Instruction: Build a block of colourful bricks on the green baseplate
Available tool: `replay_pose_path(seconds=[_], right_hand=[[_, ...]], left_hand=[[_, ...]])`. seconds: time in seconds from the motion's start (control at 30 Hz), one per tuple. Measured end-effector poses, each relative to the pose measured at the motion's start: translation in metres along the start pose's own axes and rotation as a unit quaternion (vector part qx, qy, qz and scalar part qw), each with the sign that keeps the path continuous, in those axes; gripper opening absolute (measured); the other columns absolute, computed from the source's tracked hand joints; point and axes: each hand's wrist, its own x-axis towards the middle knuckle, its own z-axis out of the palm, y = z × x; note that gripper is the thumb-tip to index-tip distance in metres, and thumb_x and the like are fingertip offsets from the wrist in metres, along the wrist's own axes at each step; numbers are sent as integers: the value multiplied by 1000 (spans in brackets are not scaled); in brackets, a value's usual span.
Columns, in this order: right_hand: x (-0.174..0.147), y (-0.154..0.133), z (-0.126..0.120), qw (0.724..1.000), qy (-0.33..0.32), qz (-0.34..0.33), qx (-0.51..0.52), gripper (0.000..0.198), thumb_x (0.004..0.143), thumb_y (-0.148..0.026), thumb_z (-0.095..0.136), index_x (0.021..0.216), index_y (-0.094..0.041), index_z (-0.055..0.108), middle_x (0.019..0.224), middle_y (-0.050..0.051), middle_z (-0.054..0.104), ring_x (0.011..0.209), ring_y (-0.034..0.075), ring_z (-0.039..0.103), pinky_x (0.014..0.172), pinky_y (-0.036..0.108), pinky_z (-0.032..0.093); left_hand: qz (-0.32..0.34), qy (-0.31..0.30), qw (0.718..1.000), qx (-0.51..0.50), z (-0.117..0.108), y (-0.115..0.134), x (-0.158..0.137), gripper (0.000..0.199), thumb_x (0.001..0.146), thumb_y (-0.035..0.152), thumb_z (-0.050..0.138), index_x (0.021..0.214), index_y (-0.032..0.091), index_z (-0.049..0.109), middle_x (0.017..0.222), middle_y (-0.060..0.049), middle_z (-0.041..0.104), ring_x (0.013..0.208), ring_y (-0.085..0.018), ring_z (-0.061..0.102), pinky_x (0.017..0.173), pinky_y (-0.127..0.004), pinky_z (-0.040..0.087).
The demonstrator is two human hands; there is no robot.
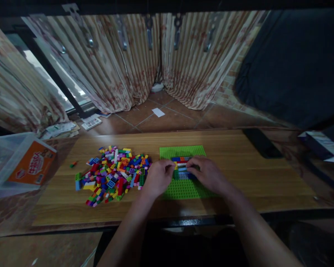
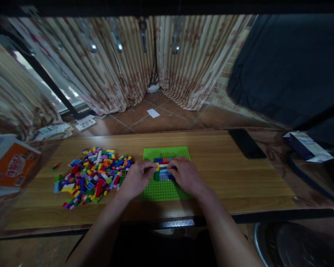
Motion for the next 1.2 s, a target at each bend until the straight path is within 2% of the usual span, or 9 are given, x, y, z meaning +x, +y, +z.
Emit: replay_pose_path(seconds=[0.27, 0.53, 0.77, 0.9, 1.2], right_hand=[[-1, 1, 7, 999, 31, 6, 3, 5, 79, -17, 65, 76, -20, 68, 82, 3, 63, 84, 18, 55, 79, 35, 42], [-2, 0, 9, 995, 25, 69, 62, 8, 79, -19, 64, 75, -21, 70, 75, 0, 63, 71, 15, 57, 70, 30, 42], [-3, 0, 4, 996, 23, 63, 64, 11, 80, -20, 62, 73, -21, 70, 74, -1, 67, 70, 15, 58, 69, 29, 41], [-3, 3, 0, 994, 13, 70, 79, 15, 82, -19, 58, 76, -21, 71, 75, 0, 70, 69, 15, 60, 68, 29, 42], [1, 6, 5, 989, 35, 116, 81, 11, 73, -14, 64, 70, -20, 72, 72, 1, 71, 67, 16, 62, 66, 30, 45]], left_hand=[[21, -18, 995, 97, 12, 5, 4, 23, 87, 22, 48, 89, 23, 71, 94, -3, 70, 84, -16, 64, 79, -26, 46], [14, -35, 991, 125, 12, 10, 5, 24, 88, 24, 48, 91, 23, 72, 91, -3, 69, 80, -16, 64, 75, -27, 46], [15, -52, 988, 146, 12, 11, 4, 23, 88, 26, 49, 95, 25, 71, 93, -3, 69, 81, -16, 63, 78, -27, 46], [20, -42, 988, 149, 12, 11, 4, 24, 89, 27, 48, 92, 25, 72, 91, -3, 68, 79, -16, 62, 76, -27, 46], [12, -44, 986, 160, 13, 12, 5, 25, 89, 29, 46, 85, 24, 70, 87, -2, 67, 74, -15, 60, 70, -24, 42]])
